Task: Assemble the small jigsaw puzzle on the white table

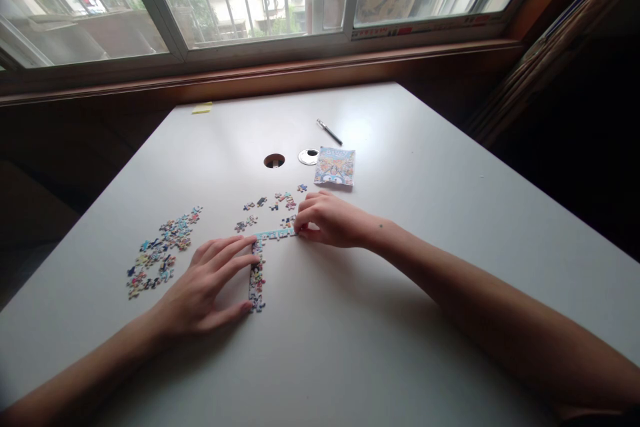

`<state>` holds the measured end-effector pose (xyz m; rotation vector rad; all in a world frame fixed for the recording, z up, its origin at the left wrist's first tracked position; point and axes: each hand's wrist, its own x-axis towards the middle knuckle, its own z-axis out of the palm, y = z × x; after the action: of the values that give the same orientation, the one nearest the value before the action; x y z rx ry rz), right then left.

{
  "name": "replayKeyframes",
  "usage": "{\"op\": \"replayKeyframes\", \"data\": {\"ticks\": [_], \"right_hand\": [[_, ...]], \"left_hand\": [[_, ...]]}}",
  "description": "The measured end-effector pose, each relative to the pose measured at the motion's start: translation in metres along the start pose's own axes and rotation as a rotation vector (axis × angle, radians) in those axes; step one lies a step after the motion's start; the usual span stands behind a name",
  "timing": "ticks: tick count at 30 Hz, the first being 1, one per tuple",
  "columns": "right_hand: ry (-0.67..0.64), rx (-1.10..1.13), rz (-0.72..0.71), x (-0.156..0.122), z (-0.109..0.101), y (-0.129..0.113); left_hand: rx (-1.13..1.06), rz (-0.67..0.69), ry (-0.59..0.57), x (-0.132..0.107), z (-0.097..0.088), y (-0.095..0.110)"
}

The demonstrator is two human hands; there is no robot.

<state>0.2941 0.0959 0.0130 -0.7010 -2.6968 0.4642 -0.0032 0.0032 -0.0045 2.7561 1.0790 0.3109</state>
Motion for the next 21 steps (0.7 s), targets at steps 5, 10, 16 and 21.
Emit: {"op": "replayKeyframes", "data": {"ticks": [5, 10, 16, 21], "right_hand": [[-0.004, -0.014, 0.006, -0.0005, -0.0016, -0.0018], [0.000, -0.026, 0.023, -0.0020, -0.0017, -0.0012], [-0.013, -0.036, 0.037, -0.0026, -0.0007, -0.0007], [-0.007, -0.033, 0.032, -0.0026, -0.0005, -0.0013]], "left_hand": [[-0.030, -0.028, 0.047, 0.0004, -0.0008, 0.0013], [-0.034, -0.032, 0.036, 0.0008, -0.0011, 0.0025], [-0.032, -0.033, 0.016, 0.0009, -0.0009, 0.0026], [-0.040, -0.025, 0.024, 0.0011, -0.0001, 0.0017]]}}
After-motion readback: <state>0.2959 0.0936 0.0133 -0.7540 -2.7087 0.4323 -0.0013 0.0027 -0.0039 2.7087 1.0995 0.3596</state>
